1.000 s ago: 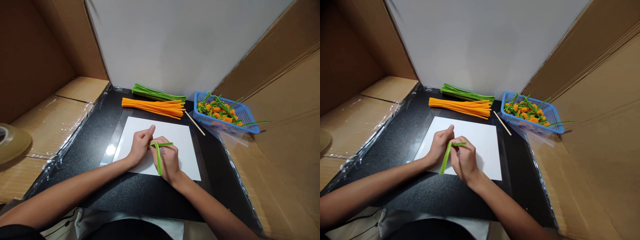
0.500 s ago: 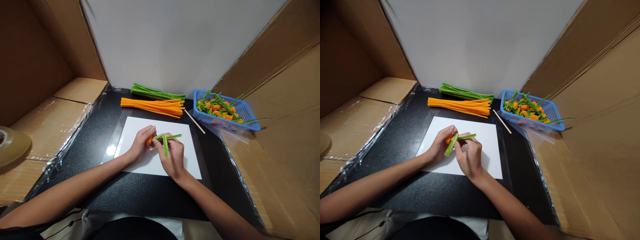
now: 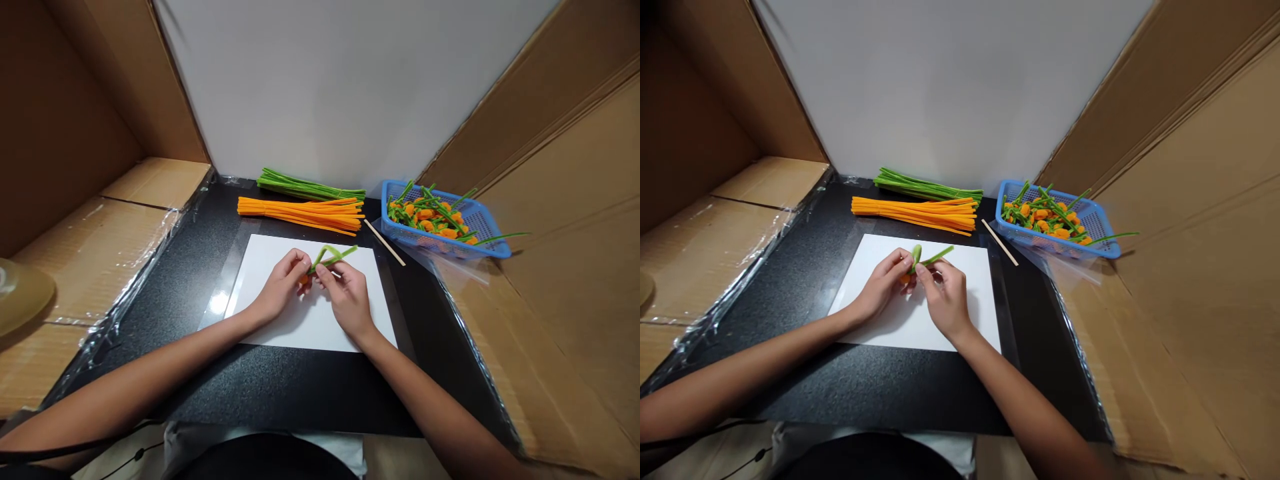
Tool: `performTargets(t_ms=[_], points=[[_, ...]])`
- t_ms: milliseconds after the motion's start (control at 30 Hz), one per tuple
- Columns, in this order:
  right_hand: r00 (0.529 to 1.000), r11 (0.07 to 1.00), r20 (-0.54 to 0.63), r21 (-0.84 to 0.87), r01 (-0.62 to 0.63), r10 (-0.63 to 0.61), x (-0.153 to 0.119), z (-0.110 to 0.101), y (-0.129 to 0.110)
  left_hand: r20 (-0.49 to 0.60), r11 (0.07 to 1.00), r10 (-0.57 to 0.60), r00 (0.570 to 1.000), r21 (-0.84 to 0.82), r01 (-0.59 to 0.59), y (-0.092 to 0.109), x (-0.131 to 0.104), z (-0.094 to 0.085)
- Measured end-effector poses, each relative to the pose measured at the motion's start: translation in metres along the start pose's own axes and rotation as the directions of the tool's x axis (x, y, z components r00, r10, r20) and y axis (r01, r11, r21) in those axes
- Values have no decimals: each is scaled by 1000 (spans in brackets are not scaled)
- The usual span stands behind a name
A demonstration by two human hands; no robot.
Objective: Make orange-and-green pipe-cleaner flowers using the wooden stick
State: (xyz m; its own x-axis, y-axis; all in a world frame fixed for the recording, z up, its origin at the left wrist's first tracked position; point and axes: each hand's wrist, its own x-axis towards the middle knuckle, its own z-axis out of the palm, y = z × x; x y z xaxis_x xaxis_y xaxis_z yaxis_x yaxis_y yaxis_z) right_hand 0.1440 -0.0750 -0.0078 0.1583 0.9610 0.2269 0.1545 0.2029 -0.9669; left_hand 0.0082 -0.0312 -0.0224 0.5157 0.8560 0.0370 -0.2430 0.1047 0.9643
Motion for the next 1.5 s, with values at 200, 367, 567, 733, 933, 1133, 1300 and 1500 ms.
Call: performTargets(t_ms=[200,367,567,733,933,1133,1300,1500], points=[[997,976,16,205,-74,73,6,-4,-3,159,834,110,981,522,-178,13,1,-15],[994,976,38,187,-110,105,14,-11,0,152,767,122,981,613,-190,10,1,-16],[960,876,47,398,-273,278,22,-24,-3,142,803,95,985,574,-160,14,2,-15],[905,794,82,453,-407,417,27,-35,-5,220,692,139,966,676,-253,17,7,-25],[911,835,21,391,-387,412,29,-36,0,414,366,259,873,794,-485,13,21,-47],[923,856,49,359,-372,381,30,-38,-4,365,521,255,895,728,-445,12,21,-50],[960,923,-32,288,-257,278,30,-36,-4,47,817,232,972,533,-221,8,18,-43],[988,982,13,108,-154,153,19,-20,2,-8,975,45,999,216,-42,3,18,-32]])
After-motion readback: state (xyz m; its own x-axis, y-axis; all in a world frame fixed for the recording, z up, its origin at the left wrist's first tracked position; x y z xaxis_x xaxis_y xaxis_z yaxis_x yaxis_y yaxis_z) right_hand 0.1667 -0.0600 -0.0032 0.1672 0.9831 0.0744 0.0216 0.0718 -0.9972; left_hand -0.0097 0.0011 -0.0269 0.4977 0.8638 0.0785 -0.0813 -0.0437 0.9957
